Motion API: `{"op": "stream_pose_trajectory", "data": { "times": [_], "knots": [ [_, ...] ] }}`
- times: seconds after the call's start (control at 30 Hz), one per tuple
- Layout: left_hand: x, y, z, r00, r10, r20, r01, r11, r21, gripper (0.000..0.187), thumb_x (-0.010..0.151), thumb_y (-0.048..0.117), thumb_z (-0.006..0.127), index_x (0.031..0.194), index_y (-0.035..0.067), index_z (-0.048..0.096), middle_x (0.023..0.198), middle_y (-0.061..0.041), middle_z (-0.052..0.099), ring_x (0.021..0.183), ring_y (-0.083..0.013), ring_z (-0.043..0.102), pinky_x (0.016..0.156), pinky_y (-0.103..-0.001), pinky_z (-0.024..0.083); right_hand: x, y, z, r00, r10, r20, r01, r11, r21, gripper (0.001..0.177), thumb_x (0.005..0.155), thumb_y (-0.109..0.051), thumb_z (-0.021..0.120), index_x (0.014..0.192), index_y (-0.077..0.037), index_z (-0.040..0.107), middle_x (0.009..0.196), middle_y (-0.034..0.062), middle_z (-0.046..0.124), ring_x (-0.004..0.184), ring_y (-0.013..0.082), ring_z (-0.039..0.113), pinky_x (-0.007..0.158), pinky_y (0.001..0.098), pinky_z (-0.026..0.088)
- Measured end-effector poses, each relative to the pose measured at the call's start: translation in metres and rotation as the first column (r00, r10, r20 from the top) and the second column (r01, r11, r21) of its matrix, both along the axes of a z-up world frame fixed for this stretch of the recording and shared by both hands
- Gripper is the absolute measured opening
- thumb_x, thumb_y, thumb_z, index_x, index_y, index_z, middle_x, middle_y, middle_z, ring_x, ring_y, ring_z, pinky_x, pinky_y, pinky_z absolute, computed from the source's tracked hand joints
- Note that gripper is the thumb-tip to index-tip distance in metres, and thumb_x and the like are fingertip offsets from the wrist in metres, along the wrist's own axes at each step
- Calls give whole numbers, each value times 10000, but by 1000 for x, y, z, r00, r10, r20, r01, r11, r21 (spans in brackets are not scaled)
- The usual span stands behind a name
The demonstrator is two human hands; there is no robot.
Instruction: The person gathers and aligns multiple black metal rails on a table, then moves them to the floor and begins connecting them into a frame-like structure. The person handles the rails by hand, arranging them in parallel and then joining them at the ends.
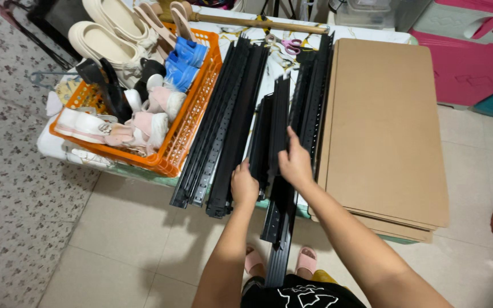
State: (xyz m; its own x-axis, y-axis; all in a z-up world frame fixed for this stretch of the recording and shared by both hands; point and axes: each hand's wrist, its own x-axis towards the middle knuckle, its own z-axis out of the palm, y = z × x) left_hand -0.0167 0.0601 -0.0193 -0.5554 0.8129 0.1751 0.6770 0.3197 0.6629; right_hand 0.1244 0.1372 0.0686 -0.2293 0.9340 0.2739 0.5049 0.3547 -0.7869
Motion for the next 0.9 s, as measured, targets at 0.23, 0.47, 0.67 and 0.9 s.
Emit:
{"op": "stream_pose_trajectory", "data": {
  "times": [0.23, 0.47, 0.67, 0.9],
  "knots": [
    [-14, 4, -4, 973, -27, 229, -12, 986, 169, 361, 1031, 287, 493, 1261, 81, 679, 1135, -237, 706, 1039, -448, 668, 900, -504, 527, -54, -15, -13, 971, -23, 236, 74, 974, -212, 763, 843, -203, 571, 1571, -143, 348, 782, 274, 697, 760, 461, 700, 753, 549, 554],
    [-16, -1, 9, 946, -129, 296, 149, 988, -44, 440, 1066, 393, 422, 1258, 95, 683, 1236, -192, 689, 1141, -415, 634, 968, -490, 500, -53, -32, -31, 913, 80, 401, 30, 965, -261, 599, 1016, -365, 533, 1558, -172, 366, 803, 272, 709, 792, 476, 690, 741, 569, 551],
    [16, -4, 32, 984, -130, -124, 156, 961, 228, 326, 936, 223, 598, 1214, 67, 670, 1257, -143, 670, 1180, -381, 591, 969, -478, 463, 1, -18, -48, 929, -87, 361, 132, 986, -102, 377, 995, -323, 597, 1358, -222, 588, 908, 244, 735, 868, 456, 712, 783, 555, 565],
    [75, -9, 17, 916, -401, 15, 395, 908, 140, 338, 976, 68, 595, 1310, 99, 635, 1305, -102, 639, 1258, -342, 563, 1065, -454, 498, 42, -2, -75, 844, 30, 536, 136, 954, -268, 783, 902, -303, 624, 1538, 18, 298, 924, 327, 706, 871, 487, 702, 799, 552, 558]
  ]
}}
